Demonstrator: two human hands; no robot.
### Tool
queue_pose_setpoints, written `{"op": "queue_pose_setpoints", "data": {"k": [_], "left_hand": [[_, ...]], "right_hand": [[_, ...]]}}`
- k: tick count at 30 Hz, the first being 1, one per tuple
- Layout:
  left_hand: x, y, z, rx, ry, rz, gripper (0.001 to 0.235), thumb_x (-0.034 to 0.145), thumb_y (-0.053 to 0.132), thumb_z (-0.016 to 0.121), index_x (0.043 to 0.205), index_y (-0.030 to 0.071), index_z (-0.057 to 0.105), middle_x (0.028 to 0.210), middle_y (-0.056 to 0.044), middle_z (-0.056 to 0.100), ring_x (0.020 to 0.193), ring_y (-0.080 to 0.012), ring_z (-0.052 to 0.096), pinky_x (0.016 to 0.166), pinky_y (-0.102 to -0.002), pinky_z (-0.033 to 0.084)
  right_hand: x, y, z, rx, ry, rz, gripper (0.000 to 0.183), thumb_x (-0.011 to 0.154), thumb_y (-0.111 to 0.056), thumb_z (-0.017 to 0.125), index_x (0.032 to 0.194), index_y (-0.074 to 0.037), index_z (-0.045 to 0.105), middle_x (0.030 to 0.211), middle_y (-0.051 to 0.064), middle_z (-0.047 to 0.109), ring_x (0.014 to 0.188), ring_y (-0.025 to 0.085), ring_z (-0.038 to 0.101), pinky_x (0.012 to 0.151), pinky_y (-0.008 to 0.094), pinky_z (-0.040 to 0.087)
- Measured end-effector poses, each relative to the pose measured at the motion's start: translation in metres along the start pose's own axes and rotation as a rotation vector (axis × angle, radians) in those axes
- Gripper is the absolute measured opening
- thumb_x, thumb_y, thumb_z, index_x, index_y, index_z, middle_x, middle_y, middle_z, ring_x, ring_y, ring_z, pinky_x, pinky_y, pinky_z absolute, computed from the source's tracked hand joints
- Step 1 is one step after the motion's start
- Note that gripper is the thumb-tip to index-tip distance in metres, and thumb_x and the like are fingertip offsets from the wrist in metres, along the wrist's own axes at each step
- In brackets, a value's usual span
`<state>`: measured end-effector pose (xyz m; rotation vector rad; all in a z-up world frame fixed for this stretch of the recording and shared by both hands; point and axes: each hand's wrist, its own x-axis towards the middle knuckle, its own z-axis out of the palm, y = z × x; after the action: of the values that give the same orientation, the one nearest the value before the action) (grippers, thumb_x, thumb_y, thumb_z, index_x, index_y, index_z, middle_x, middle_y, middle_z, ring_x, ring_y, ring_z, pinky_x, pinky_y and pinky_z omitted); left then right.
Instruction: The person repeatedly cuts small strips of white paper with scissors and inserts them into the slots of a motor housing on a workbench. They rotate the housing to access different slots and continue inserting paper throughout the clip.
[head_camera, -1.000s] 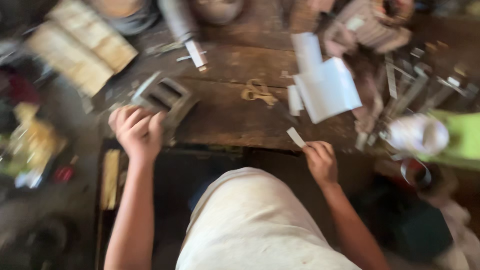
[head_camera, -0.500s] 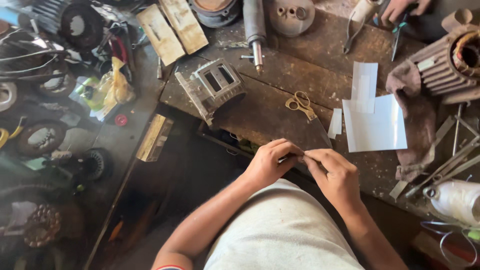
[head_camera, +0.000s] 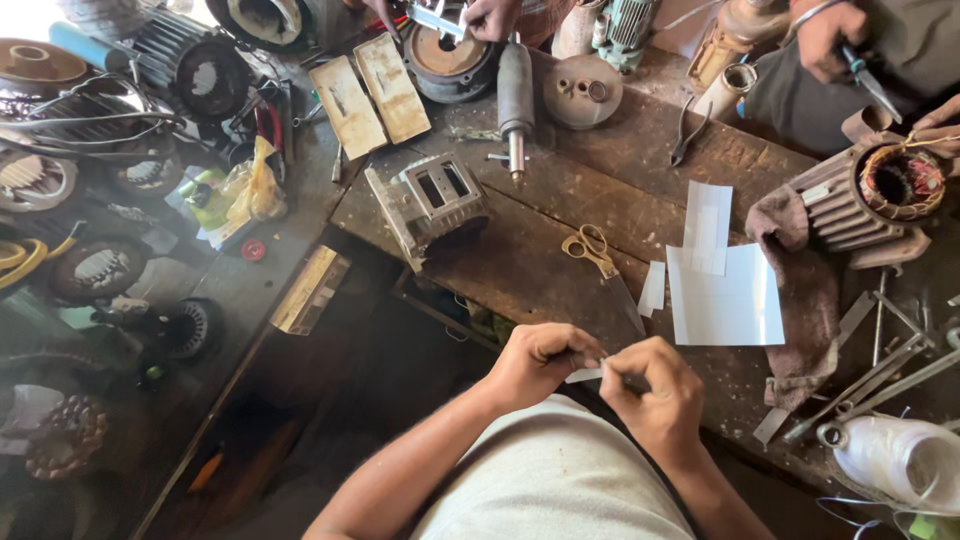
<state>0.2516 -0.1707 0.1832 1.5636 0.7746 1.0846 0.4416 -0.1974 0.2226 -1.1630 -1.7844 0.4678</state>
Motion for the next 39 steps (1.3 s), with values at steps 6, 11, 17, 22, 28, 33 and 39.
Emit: {"op": "queue_pose_setpoints", "data": {"k": [6,11,17,22,28,33,39], "left_hand": [[0.004,0.008,0.027,-0.293,0.243,-0.191,0.013,0.102,0.007,0.066,0.115,0.005,0.066,0.104,-0.004,0.066,0.097,-0.0073,0.064,0.086,-0.026,0.055],[-0.005,0.022,0.016,-0.048,0.138,-0.139,0.013,0.097,0.012,0.074,0.105,0.003,0.069,0.101,-0.004,0.066,0.087,-0.0093,0.066,0.076,-0.026,0.056],[-0.001,0.027,0.000,0.114,0.126,-0.061,0.012,0.093,0.010,0.079,0.099,0.003,0.072,0.094,-0.009,0.070,0.083,-0.0195,0.067,0.073,-0.032,0.054],[-0.001,0.026,-0.014,0.262,0.042,0.207,0.020,0.090,0.006,0.076,0.107,0.004,0.067,0.104,-0.012,0.068,0.094,-0.0312,0.068,0.081,-0.038,0.057],[0.006,0.021,-0.042,0.321,-0.095,0.153,0.040,0.087,0.005,0.075,0.124,0.005,0.060,0.107,-0.013,0.069,0.100,-0.0342,0.070,0.085,-0.041,0.057],[0.006,0.021,-0.064,-0.060,0.050,-0.207,0.040,0.089,0.009,0.072,0.122,0.006,0.049,0.098,-0.010,0.070,0.094,-0.0293,0.075,0.079,-0.039,0.060],[0.007,0.020,-0.104,0.324,-0.061,0.210,0.031,0.082,0.000,0.076,0.109,0.006,0.065,0.094,-0.011,0.070,0.088,-0.0337,0.067,0.079,-0.041,0.054]], "right_hand": [[-0.005,0.008,0.005,0.148,0.012,0.271,0.011,0.094,-0.003,0.073,0.105,-0.003,0.068,0.088,0.006,0.072,0.070,0.014,0.064,0.063,0.025,0.052],[-0.006,-0.004,-0.005,-0.084,0.053,0.038,0.015,0.092,-0.006,0.074,0.106,-0.006,0.068,0.094,0.006,0.074,0.081,0.014,0.072,0.069,0.026,0.056],[-0.009,-0.011,0.004,-0.066,0.002,0.236,0.014,0.087,-0.009,0.078,0.099,-0.007,0.071,0.085,0.005,0.075,0.071,0.012,0.071,0.063,0.028,0.056],[-0.011,0.004,0.014,0.471,-0.046,0.337,0.011,0.090,-0.005,0.068,0.101,-0.004,0.066,0.111,0.004,0.068,0.096,0.009,0.069,0.079,0.027,0.061],[-0.002,0.006,0.033,-0.006,0.054,0.205,0.012,0.089,-0.005,0.074,0.098,-0.004,0.066,0.099,0.006,0.073,0.089,0.013,0.072,0.077,0.026,0.060],[0.018,-0.005,0.056,0.094,-0.049,0.473,0.025,0.088,-0.008,0.071,0.113,-0.005,0.069,0.101,0.007,0.077,0.084,0.012,0.074,0.069,0.027,0.061],[0.036,-0.036,0.071,-0.218,0.004,0.399,0.019,0.083,-0.013,0.078,0.101,-0.005,0.077,0.089,0.007,0.079,0.076,0.016,0.076,0.064,0.030,0.058]]}}
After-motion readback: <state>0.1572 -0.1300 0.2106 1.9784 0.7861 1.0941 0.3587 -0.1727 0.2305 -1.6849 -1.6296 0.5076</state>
